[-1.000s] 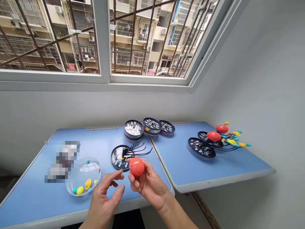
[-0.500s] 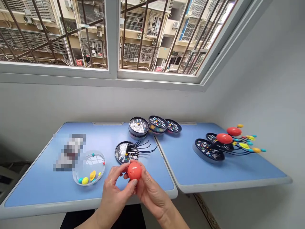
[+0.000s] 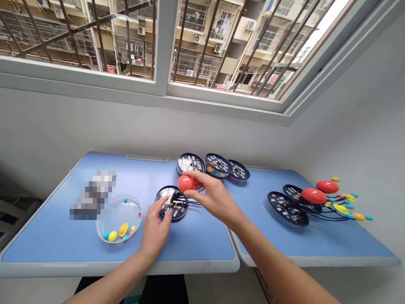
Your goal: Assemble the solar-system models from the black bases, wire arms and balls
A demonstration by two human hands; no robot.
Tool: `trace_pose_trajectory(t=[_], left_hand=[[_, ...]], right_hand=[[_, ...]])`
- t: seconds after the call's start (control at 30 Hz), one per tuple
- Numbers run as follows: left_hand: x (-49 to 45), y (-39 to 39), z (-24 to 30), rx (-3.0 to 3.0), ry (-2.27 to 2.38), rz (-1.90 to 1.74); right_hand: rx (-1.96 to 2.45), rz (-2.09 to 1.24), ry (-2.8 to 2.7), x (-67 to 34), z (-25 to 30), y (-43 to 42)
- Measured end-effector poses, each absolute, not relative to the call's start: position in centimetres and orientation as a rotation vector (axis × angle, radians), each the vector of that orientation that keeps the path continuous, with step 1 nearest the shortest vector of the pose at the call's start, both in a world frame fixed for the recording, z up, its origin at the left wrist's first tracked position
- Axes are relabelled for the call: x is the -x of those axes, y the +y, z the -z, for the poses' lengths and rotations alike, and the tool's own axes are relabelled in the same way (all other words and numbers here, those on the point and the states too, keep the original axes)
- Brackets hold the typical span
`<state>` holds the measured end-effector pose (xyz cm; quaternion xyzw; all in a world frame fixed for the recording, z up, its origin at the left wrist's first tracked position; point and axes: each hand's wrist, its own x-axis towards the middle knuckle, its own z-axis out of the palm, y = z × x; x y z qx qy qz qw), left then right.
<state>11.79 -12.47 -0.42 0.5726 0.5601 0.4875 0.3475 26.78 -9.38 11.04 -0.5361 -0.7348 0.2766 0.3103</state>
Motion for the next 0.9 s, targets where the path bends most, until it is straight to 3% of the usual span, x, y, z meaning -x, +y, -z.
trace_pose_trajectory(t=[0.2, 0.9], left_hand=[[-13.2, -10.3, 0.6, -1.524, 1.451, -1.258], [-13.6, -8.3, 2.2, -1.671, 1.41, -1.255]], right_hand=[[1.461, -0.506, -2.206, -26.3, -9.4, -6.7], [1.698, -0.685, -2.277, -26.3, -9.4, -5.5]])
